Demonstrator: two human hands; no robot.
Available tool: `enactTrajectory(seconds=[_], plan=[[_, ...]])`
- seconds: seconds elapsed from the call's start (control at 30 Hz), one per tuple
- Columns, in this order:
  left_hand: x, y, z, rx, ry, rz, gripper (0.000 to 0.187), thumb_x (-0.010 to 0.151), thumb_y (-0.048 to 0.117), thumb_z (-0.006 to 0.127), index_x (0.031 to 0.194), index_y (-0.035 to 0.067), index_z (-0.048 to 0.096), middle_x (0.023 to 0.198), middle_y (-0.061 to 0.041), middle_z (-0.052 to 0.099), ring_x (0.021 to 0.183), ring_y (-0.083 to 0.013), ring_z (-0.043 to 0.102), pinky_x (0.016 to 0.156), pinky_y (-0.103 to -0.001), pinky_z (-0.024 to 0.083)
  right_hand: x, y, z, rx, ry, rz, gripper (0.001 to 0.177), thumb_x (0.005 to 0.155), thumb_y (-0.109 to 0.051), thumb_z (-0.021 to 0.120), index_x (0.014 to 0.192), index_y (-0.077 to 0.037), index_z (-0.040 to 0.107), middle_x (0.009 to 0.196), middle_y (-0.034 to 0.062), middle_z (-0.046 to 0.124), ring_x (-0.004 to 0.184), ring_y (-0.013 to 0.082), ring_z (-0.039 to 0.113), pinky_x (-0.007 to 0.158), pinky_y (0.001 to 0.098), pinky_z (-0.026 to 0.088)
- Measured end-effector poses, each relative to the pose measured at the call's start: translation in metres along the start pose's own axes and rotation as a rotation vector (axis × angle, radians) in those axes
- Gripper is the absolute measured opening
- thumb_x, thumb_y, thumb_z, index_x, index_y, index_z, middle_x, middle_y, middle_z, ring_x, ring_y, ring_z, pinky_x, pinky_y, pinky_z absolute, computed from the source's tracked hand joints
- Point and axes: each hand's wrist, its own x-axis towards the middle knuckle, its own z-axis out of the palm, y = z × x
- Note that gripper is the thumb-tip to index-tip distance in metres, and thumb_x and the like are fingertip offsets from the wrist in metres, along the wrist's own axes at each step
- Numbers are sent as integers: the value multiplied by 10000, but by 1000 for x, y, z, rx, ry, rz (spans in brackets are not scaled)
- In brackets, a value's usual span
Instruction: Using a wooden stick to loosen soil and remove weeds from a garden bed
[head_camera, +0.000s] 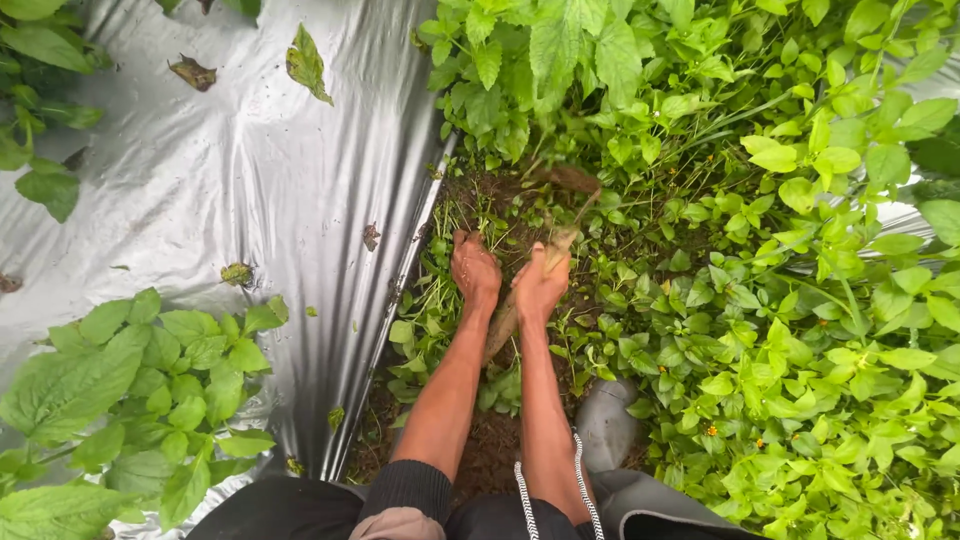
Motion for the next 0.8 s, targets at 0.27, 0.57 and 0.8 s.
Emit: enactTrajectory(seconds=[0.27, 0.57, 0.8], plan=[[11, -14, 8, -13, 0, 13, 203, 891, 82, 568, 1001, 62, 738, 1063, -127, 618, 893, -481, 703, 762, -546, 601, 6, 4, 6, 38, -7, 11, 86, 1007, -147, 556, 1035, -104, 625, 569, 70, 624, 445, 147, 613, 410, 274, 544], [22, -11, 16, -94, 54, -23, 242, 927, 72, 518, 979, 82, 754, 1014, -114, 634, 889, -454, 708, 799, -537, 591, 2, -20, 7, 256, 44, -72, 140, 999, -204, 598, 943, -91, 540, 532, 85, 582, 386, 151, 586, 387, 290, 532], [37, -41, 44, -140, 112, -61, 257, 981, 135, 484, 957, 134, 740, 1006, -78, 643, 941, -410, 698, 837, -525, 572, 14, 2, 4, -8, -44, -3, 129, 1033, -148, 566, 1011, -28, 606, 603, 93, 619, 438, 150, 592, 393, 257, 547]])
